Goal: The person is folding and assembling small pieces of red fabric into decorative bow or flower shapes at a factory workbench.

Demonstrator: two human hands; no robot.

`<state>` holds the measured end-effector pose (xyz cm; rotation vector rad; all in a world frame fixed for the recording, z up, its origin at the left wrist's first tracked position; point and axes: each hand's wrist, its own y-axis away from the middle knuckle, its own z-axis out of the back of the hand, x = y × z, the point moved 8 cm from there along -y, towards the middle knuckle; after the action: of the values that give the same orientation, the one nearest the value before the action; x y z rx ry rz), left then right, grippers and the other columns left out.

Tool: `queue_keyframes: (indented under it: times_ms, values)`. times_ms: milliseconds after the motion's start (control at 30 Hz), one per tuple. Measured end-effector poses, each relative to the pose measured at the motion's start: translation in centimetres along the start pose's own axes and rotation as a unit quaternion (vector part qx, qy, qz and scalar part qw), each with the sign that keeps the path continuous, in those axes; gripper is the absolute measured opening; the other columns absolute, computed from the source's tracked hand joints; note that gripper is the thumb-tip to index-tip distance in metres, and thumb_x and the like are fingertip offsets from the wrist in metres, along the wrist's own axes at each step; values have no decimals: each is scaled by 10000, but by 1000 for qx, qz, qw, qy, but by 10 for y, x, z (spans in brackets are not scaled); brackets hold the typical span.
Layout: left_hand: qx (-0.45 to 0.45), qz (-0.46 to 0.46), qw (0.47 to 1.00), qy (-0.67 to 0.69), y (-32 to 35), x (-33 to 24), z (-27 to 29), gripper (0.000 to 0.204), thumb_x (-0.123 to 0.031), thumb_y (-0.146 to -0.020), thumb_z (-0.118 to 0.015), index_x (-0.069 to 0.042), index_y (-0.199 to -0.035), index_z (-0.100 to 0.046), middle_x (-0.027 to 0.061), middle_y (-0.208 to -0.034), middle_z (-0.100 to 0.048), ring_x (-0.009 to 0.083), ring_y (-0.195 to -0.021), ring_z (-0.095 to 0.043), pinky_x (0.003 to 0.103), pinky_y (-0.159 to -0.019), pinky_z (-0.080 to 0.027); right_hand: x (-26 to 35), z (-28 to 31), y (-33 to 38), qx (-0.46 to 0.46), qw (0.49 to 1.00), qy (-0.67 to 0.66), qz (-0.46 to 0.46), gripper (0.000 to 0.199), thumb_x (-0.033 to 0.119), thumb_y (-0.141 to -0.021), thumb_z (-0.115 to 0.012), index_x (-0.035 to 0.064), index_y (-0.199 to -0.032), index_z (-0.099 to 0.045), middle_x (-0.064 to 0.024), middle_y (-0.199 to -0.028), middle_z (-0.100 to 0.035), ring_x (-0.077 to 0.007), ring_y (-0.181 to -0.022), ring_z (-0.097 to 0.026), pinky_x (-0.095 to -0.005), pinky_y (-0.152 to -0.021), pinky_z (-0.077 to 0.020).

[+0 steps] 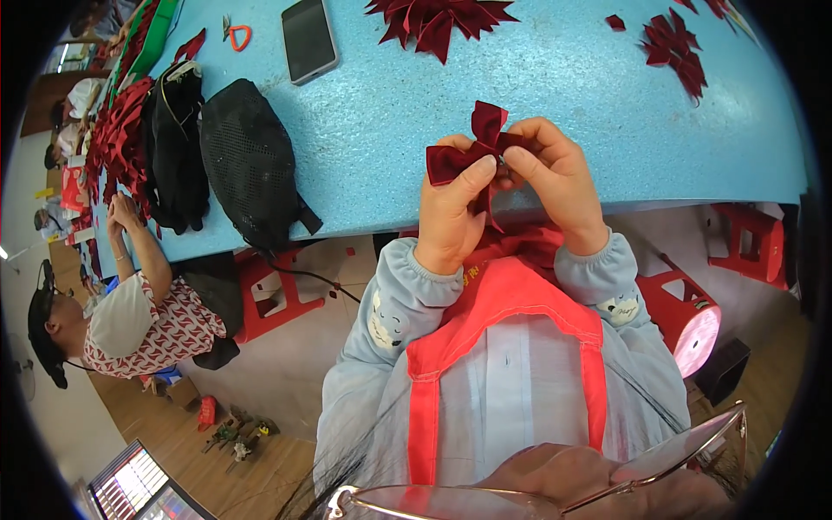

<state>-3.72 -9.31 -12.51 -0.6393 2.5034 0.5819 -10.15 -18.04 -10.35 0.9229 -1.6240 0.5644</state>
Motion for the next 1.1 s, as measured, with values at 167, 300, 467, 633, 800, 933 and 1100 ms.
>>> queue_keyframes:
  times_ms: [167,300,467,633,800,933,1100]
  values:
    - [-34,1,999,22,0,4,7,195,-49,-804,-603,-60,-942,-466,87,-849,-596,188,-751,-593,304,-688,-488,2,-1,-1,27,998,57,17,95,107,-881,-540,35,-941,-524,-9,-805,-566,-60,-662,-509,-196,-577,-394]
    - [-33,-5,998,57,2,4,5,179,-58,-822,-589,-83,-955,-471,83,-865,-598,184,-744,-585,310,-703,-483,-2,-3,2,61,998,18,11,106,131,-887,-530,31,-916,-508,-26,-807,-564,-76,-706,-513,-211,-616,-402]
    - [-20,-8,996,88,-1,2,5,172,-63,-813,-594,-70,-917,-457,85,-824,-593,187,-710,-585,310,-669,-491,-4,-4,3,97,995,2,28,122,147,-897,-502,27,-912,-484,-41,-835,-555,-96,-763,-511,-233,-678,-410]
    - [-23,-25,993,109,1,0,8,181,-57,-815,-591,-67,-930,-452,84,-823,-592,184,-719,-587,308,-673,-491,-5,-5,2,100,994,-45,21,133,149,-891,-503,25,-929,-473,-59,-909,-545,-107,-816,-512,-245,-719,-423]
    - [-39,-44,998,-25,0,-7,10,254,-1,-797,-598,-51,-999,-452,77,-877,-583,165,-763,-587,289,-698,-490,-5,3,1,86,995,40,-29,145,127,-877,-517,25,-973,-480,-64,-968,-544,-109,-882,-514,-250,-754,-430]
    - [-28,-113,978,-174,1,-16,5,345,35,-779,-605,-31,-1078,-446,76,-924,-571,149,-786,-580,278,-717,-492,11,-4,1,-5,998,-60,1,134,93,-870,-535,13,-976,-524,-16,-863,-562,-87,-786,-505,-242,-709,-430]
    - [2,-112,967,-228,4,-23,-5,404,53,-769,-603,-9,-1133,-438,93,-996,-561,160,-858,-570,291,-752,-497,-12,11,-5,44,999,4,-12,185,94,-851,-535,17,-1020,-548,-40,-977,-558,-113,-928,-513,-249,-801,-420]
